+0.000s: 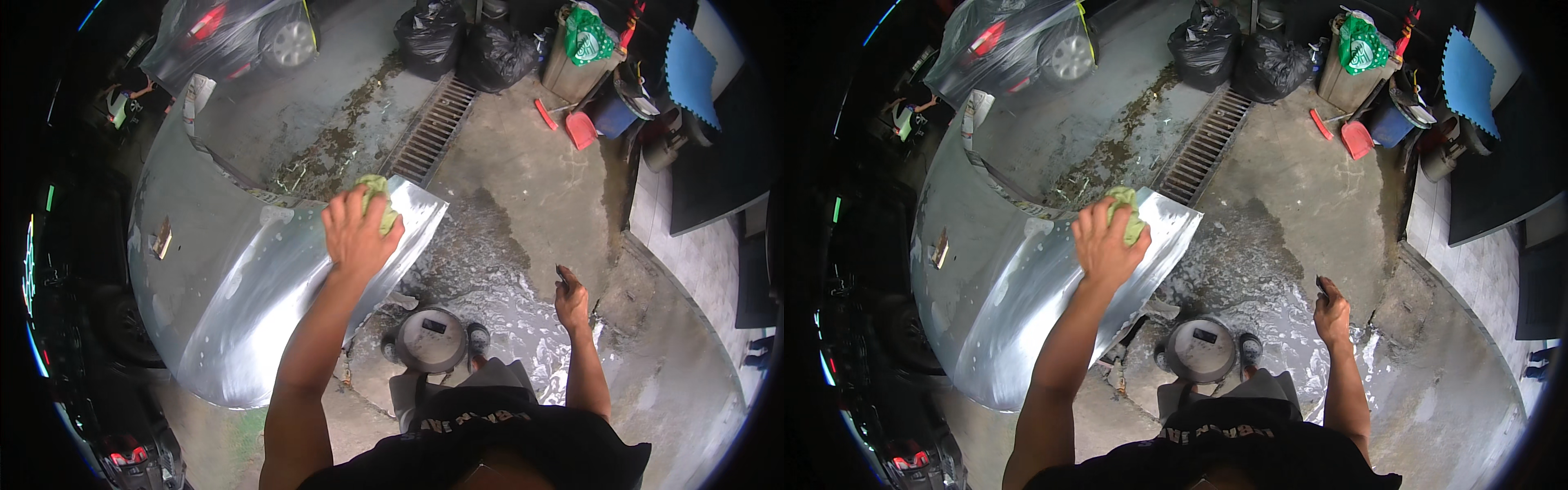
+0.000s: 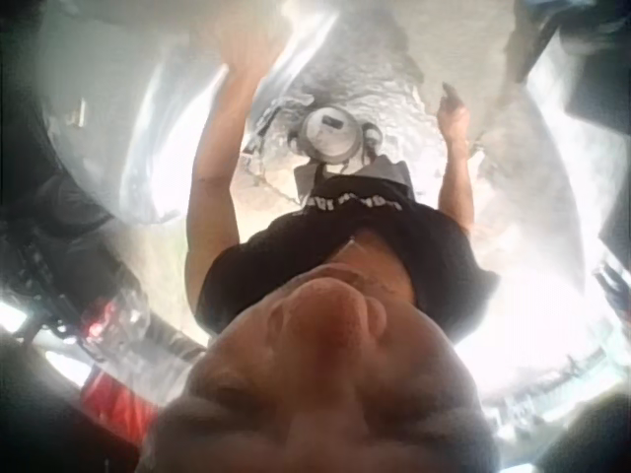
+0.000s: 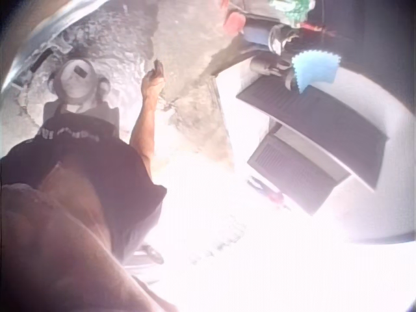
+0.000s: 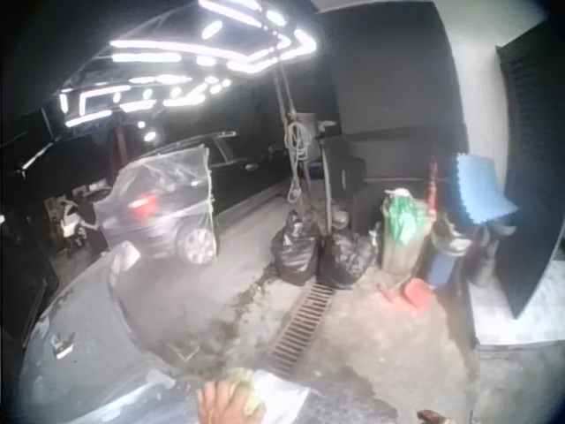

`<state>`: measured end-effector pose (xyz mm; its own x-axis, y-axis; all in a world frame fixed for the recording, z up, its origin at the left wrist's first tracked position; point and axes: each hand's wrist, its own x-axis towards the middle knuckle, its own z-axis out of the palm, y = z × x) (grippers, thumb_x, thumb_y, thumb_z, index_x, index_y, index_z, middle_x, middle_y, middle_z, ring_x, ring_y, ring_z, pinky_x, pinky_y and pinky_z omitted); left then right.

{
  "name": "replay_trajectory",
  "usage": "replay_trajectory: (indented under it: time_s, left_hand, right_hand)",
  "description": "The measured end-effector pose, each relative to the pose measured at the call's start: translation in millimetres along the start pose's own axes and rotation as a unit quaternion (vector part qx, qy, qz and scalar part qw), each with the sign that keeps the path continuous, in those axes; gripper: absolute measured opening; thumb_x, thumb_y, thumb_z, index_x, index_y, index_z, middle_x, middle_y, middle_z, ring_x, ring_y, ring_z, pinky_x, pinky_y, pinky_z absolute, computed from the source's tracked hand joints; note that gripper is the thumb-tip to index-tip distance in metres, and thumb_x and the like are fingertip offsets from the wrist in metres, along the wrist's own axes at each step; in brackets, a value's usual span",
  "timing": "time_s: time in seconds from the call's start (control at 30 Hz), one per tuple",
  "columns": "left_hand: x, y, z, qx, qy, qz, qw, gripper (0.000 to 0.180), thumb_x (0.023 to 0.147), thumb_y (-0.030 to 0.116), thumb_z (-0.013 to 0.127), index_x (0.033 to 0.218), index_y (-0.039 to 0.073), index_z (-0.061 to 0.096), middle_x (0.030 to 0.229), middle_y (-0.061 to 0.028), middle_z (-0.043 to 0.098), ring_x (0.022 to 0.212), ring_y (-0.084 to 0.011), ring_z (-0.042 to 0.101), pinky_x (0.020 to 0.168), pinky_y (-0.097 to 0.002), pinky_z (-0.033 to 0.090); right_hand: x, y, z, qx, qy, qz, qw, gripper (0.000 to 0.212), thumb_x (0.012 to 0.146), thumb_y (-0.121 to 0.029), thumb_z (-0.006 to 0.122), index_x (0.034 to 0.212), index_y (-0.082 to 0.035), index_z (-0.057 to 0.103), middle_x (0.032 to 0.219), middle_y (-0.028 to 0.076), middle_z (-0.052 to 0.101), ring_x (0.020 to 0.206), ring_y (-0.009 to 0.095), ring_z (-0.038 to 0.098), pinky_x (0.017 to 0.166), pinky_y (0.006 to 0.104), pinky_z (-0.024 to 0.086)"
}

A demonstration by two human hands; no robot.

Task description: The person applies a transparent protective film to a silver car bumper. They use a squeegee to smooth the film and a green cloth to wipe the surface, repeatedly smoothing and wiping different sections of the bumper.

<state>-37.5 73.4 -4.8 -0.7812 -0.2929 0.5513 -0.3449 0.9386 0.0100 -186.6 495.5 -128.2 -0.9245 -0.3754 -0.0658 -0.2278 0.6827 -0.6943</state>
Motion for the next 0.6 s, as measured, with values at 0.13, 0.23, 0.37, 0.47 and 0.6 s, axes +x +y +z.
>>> replay_trajectory:
  time_s: [0.13, 0.23, 0.37, 0.47, 0.6]
  left_hand:
    - [42, 34, 36, 0.037, -0.026, 0.15, 0.988, 0.027, 0.079, 0.032, 0.079, 0.1, 0.018, 0.072, 0.116, -0.0028, 0.061, 0.108, -0.0276, 0.054, 0.09, -0.0476, 0.042]
    - [34, 63, 76, 0.129, -0.09, 0.27, 0.95, 0.015, 0.091, 0.025, 0.069, 0.105, 0.021, 0.073, 0.109, 0.001, 0.059, 0.11, -0.0225, 0.052, 0.093, -0.0442, 0.038]
    - [3, 110, 115, 0.008, -0.228, 0.283, 0.932, 0.026, 0.084, 0.03, 0.078, 0.107, 0.019, 0.074, 0.109, 0.0004, 0.06, 0.114, -0.0213, 0.051, 0.095, -0.0416, 0.037]
    - [-20, 129, 115, -0.076, -0.264, 0.229, 0.934, 0.031, 0.082, 0.031, 0.081, 0.11, 0.018, 0.074, 0.108, -0.0005, 0.058, 0.113, -0.0218, 0.051, 0.1, -0.0413, 0.036]
    - [-32, 126, 77, -0.16, -0.183, 0.168, 0.955, 0.034, 0.074, 0.03, 0.084, 0.104, 0.016, 0.075, 0.116, -0.0016, 0.061, 0.114, -0.0235, 0.052, 0.099, -0.0424, 0.037]
  right_hand:
    - [-17, 42, -11, 0.069, 0.01, 0.035, 0.997, 0.043, 0.094, 0.006, 0.054, 0.135, 0.006, 0.066, 0.136, 0.027, 0.068, 0.129, 0.039, 0.066, 0.111, 0.0418, 0.05]
    - [-36, 55, -29, 0.069, 0.009, 0.057, 0.996, 0.043, 0.094, 0.006, 0.053, 0.136, 0.006, 0.065, 0.136, 0.027, 0.069, 0.129, 0.038, 0.067, 0.111, 0.0419, 0.05]
    - [-60, 101, -43, 0.041, 0.043, 0.062, 0.996, 0.051, 0.096, 0.005, 0.05, 0.147, 0.004, 0.058, 0.139, 0.027, 0.067, 0.13, 0.037, 0.066, 0.11, 0.0407, 0.051]
    - [-68, 149, -36, 0.158, 0.125, 0.052, 0.978, 0.056, 0.098, 0.004, 0.049, 0.154, 0.002, 0.051, 0.143, 0.029, 0.064, 0.124, 0.034, 0.07, 0.107, 0.0393, 0.052]
    - [-65, 180, -32, 0.281, 0.102, 0.095, 0.95, 0.055, 0.107, -0.014, 0.047, 0.16, -0.004, 0.045, 0.142, 0.027, 0.064, 0.109, 0.026, 0.072, 0.093, 0.0373, 0.057]
